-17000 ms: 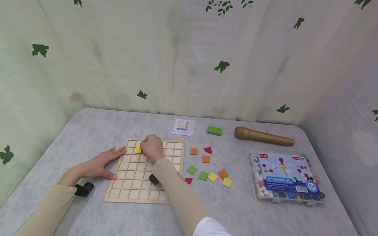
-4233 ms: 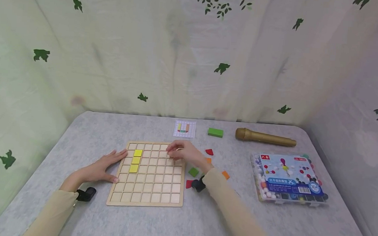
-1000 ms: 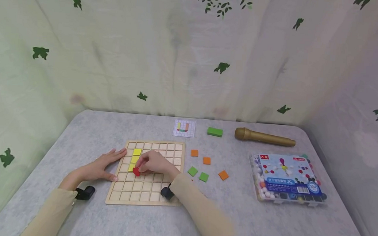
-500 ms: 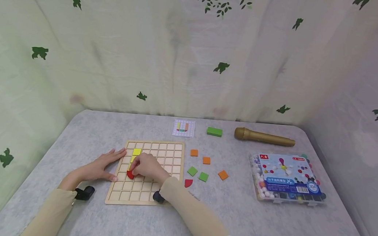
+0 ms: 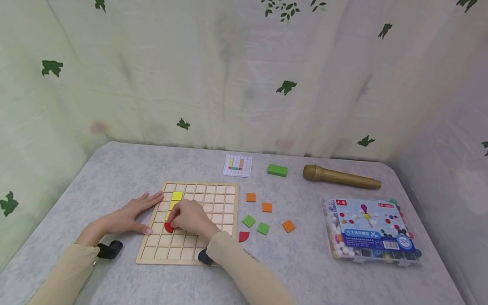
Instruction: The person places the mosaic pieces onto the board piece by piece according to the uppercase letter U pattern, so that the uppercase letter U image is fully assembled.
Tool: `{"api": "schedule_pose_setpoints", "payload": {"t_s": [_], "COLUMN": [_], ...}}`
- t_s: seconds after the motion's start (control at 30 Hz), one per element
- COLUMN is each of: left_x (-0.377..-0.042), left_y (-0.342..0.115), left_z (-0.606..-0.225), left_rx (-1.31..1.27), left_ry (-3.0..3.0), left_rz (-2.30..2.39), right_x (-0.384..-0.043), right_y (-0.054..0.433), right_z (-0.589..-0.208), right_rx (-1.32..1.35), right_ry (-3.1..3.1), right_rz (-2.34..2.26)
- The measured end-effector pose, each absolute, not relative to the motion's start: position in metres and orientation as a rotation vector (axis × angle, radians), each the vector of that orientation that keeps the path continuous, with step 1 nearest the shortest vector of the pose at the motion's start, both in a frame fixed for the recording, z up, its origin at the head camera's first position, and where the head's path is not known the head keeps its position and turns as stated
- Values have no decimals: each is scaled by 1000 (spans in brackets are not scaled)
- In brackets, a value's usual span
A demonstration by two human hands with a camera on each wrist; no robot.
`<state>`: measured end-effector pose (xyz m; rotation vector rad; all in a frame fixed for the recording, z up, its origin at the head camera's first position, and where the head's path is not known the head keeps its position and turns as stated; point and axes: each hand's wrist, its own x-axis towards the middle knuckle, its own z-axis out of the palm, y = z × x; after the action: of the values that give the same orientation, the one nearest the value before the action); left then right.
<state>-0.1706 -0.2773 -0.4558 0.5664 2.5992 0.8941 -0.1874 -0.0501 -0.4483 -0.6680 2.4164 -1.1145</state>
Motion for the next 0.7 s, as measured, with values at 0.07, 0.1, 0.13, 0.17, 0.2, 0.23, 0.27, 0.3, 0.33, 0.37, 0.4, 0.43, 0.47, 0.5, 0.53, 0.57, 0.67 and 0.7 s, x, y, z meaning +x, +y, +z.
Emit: {"api": "schedule_pose_setpoints", "payload": {"t_s": [0.07, 0.1, 0.13, 0.17, 0.2, 0.23, 0.27, 0.3, 0.33, 0.37, 0.4, 0.43, 0.47, 0.5, 0.53, 0.57, 0.67, 0.7], "left_x": [-171, -171, -171, -171, -171, -171, -171, -171, -172, -172, -172, -172, -172, -172, -171, -171, -171, -171], "left_y": [-277, -277, -278, -278, -278, -277, -277, -277, -277, -276, -276, -276, -276, -276, -276, -276, -277, -277], "left_z": [-456, -456, -456, -456, -456, -456, -456, -456, -457, -457, -457, -457, -457, -457, -457, -457, -458, -458], "left_rx": [568, 567, 565, 563, 561, 561, 557, 555, 553, 551, 548, 545, 542, 542, 541, 544, 551, 554], "left_ry": [2598, 2598, 2598, 2598, 2598, 2598, 2598, 2599, 2599, 2600, 2599, 2600, 2601, 2602, 2602, 2602, 2605, 2607], "left_rz": [898, 897, 898, 900, 898, 898, 896, 891, 891, 889, 886, 886, 884, 884, 887, 886, 886, 886], "right_x": [-188, -188, -189, -189, -190, -190, -191, -192, -193, -195, -196, -198, -200, -202, -204, -207, -213, -214], "right_y": [-49, -48, -48, -46, -45, -43, -41, -38, -35, -31, -25, -20, -13, -6, 2, 10, 35, 43], "right_z": [-449, -449, -450, -450, -451, -453, -453, -454, -453, -453, -452, -451, -448, -447, -445, -444, -444, -444], "right_rx": [-659, -657, -652, -644, -636, -625, -614, -601, -588, -586, -597, -595, -588, -596, -606, -609, -599, -611], "right_ry": [2396, 2382, 2364, 2339, 2313, 2283, 2247, 2208, 2171, 2141, 2128, 2090, 2054, 2034, 2011, 1995, 1943, 1951], "right_rz": [-1146, -1163, -1186, -1216, -1245, -1283, -1325, -1366, -1404, -1431, -1440, -1468, -1486, -1491, -1495, -1498, -1532, -1535]}}
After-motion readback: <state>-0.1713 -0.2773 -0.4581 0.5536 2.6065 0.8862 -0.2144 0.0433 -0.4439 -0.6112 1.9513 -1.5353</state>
